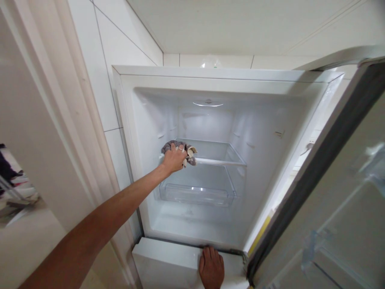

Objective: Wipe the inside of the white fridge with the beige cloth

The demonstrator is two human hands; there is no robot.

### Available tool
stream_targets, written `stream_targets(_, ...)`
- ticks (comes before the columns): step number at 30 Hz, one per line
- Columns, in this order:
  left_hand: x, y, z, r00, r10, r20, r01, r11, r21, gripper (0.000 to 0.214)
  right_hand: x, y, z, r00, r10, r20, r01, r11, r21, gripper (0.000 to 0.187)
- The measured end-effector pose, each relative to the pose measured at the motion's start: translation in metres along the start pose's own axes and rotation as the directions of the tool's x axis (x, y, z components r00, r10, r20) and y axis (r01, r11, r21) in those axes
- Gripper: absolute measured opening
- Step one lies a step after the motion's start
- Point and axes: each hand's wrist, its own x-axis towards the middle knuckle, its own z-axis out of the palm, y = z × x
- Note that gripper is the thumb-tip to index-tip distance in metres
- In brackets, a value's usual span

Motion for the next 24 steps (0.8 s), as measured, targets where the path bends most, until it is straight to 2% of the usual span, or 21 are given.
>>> stream_targets(8, -0.003, 0.007, -0.003, 1.0, 0.015, 0.016, -0.015, 1.0, -0.016, 0.042, -0.004, -0.001, 0.004, 0.999, 0.033, 0.016, -0.033, 0.999, 0.004, 0.022)
stream_targets(19, -0.002, 0.014, -0.002, 1.0, 0.009, 0.016, -0.008, 0.999, -0.047, 0.04, 0.004, 0.0, -0.004, 1.0, 0.003, 0.007, -0.003, 1.0, 0.022, 0.019)
stream_targets(24, 0.001, 0.018, -0.01, 0.999, 0.021, 0.038, -0.018, 0.998, -0.068, 0.042, 0.005, -0.001, -0.005, 1.0, -0.009, 0.005, 0.009, 1.0, 0.001, 0.02)
